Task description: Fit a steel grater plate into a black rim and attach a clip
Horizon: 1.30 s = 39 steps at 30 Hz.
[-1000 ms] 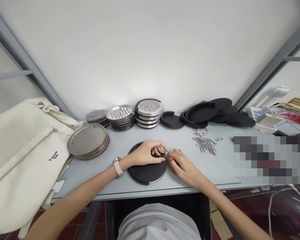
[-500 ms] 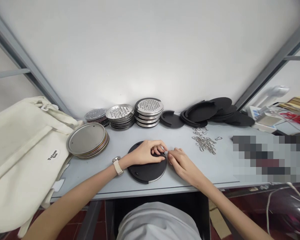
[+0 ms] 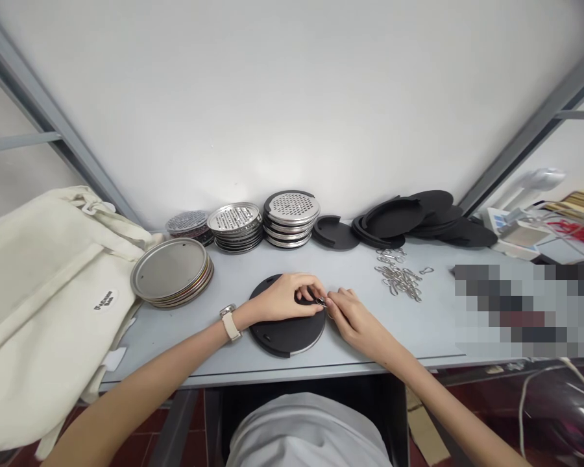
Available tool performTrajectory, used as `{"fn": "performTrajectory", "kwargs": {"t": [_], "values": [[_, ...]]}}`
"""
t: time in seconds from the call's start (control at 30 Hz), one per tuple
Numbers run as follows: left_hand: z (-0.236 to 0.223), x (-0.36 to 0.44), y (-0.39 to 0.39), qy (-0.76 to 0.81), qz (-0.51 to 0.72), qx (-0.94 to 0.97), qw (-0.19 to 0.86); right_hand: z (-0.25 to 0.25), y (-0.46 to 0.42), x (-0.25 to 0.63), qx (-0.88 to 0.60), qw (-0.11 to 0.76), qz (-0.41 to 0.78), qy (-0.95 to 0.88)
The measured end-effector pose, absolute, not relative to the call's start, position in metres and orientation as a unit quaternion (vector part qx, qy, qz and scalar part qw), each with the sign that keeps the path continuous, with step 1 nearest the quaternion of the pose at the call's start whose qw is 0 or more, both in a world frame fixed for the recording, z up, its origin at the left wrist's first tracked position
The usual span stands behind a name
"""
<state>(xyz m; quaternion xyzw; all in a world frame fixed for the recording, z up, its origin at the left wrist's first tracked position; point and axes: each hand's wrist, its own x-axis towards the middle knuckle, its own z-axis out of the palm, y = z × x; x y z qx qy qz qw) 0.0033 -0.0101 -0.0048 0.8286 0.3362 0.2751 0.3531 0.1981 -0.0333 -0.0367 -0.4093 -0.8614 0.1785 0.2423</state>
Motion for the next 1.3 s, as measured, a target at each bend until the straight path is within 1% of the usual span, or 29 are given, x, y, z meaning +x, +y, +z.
{"fn": "performTrajectory", "kwargs": {"t": [0.53, 0.7, 0.87, 1.2, 1.3], "values": [[-0.0101, 0.0048, -0.0076, 0.378, 0.314, 0.792, 0.362, -0.0324, -0.0360, 0.1988, -0.445, 0.265, 0.229, -0.824], [-0.0096, 0.0053, -0.0090, 0.382, 0.321, 0.786, 0.366, -0.0332, -0.0346, 0.1990, -0.449, 0.261, 0.208, -0.829], [-0.0093, 0.0053, -0.0087, 0.380, 0.312, 0.806, 0.328, -0.0330, -0.0337, 0.1984, -0.423, 0.244, 0.193, -0.851], [-0.0125, 0.0030, -0.0089, 0.362, 0.296, 0.840, 0.273, -0.0336, -0.0313, 0.2005, -0.415, 0.228, 0.233, -0.850], [-0.0141, 0.0018, -0.0075, 0.360, 0.284, 0.846, 0.273, -0.0332, -0.0311, 0.2006, -0.415, 0.220, 0.241, -0.849]]}}
